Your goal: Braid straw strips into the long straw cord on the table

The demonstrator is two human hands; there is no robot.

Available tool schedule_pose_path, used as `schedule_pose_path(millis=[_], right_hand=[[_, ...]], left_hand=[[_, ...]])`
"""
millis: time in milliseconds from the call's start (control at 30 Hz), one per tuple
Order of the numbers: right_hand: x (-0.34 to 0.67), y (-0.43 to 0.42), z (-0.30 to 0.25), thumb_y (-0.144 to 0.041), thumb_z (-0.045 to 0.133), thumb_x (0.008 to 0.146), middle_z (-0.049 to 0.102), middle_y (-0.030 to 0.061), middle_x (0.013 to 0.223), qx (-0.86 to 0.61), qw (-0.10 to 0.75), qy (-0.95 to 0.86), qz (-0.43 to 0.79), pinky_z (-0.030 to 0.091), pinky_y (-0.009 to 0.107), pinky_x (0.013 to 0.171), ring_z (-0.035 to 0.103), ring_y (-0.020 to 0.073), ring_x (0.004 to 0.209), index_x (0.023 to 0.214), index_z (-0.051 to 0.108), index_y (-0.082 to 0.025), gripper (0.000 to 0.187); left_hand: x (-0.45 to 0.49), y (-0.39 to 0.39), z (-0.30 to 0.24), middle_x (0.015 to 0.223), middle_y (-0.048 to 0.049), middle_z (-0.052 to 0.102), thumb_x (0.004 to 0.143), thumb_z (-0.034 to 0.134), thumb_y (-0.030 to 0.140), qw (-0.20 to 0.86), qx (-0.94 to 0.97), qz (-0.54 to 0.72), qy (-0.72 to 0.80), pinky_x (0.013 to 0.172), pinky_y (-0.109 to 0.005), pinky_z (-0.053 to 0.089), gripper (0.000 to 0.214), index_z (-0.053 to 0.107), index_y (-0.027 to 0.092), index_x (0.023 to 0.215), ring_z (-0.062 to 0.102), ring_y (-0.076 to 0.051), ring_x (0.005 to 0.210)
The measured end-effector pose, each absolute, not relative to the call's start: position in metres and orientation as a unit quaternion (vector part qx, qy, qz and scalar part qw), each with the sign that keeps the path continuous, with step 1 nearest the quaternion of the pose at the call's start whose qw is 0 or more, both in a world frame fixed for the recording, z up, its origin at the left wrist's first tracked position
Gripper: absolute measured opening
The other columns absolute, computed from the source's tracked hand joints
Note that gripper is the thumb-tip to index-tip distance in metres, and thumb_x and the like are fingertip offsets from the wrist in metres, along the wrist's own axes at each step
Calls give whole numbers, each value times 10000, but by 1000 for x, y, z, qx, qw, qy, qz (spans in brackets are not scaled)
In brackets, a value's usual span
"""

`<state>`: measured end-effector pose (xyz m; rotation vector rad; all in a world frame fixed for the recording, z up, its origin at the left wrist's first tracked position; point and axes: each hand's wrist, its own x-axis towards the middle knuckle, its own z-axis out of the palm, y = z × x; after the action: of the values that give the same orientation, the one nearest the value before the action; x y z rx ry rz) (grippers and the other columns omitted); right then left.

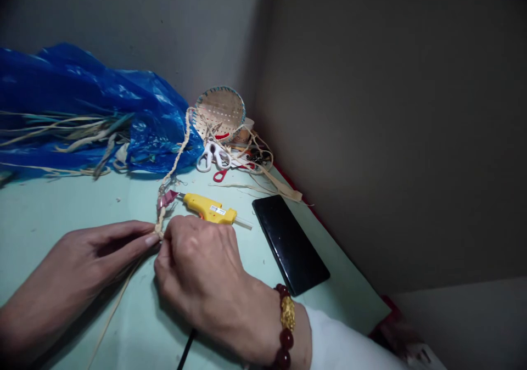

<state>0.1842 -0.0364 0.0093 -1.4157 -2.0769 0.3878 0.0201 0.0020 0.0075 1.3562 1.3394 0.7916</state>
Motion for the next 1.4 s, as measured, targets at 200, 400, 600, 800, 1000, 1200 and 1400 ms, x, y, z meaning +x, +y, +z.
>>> schedule_pose_path(millis=[200,400,600,800,1000,1200,1400], right_hand=[[183,-37,15,-193,530,859,513,-16,615,-562,295,-746,202,275,234,506,382,86,510,736,561,-153,133],[186,-38,13,-212,533,870,527,-10,626,-555,310,-745,204,278,234,499,394,90,512,744,569,-162,140],[189,-35,10,-167,538,852,532,-18,626,-546,322,-746,205,288,232,503,420,90,514,754,571,-170,103],[187,-37,12,-178,533,867,532,-6,656,-533,305,-774,157,321,239,528,435,100,536,768,552,-168,102],[178,-45,7,-195,457,922,527,4,673,-512,281,-802,125,304,257,522,404,110,536,786,513,-164,150],[174,-49,0,-123,443,878,579,55,760,-472,231,-851,11,254,300,513,454,164,599,887,542,-136,100],[172,-50,-1,-136,455,878,584,61,717,-426,249,-869,-40,304,296,527,472,167,589,854,579,-123,127]], left_hand=[[17,3,-2,574,25,596,578,790,389,566,531,296,558,479,-177,403,257,742,213,759,534,-125,559],[13,3,-7,399,86,361,660,741,491,632,486,272,539,368,-170,191,354,718,182,830,255,-59,379],[12,2,-1,432,92,335,627,754,433,630,469,268,558,397,-186,149,359,719,181,881,221,-65,434],[16,2,0,520,63,445,601,736,327,608,485,282,561,418,-177,165,247,703,189,803,272,-62,468],[21,-1,-2,358,74,402,629,700,395,609,482,277,566,381,-181,179,255,692,167,743,272,-64,367],[20,-3,-3,405,60,444,694,672,457,630,489,275,538,392,-195,183,286,672,172,721,257,-65,392],[15,-4,-4,478,72,411,623,774,424,657,446,295,531,419,-191,165,281,679,188,744,289,-69,438]])
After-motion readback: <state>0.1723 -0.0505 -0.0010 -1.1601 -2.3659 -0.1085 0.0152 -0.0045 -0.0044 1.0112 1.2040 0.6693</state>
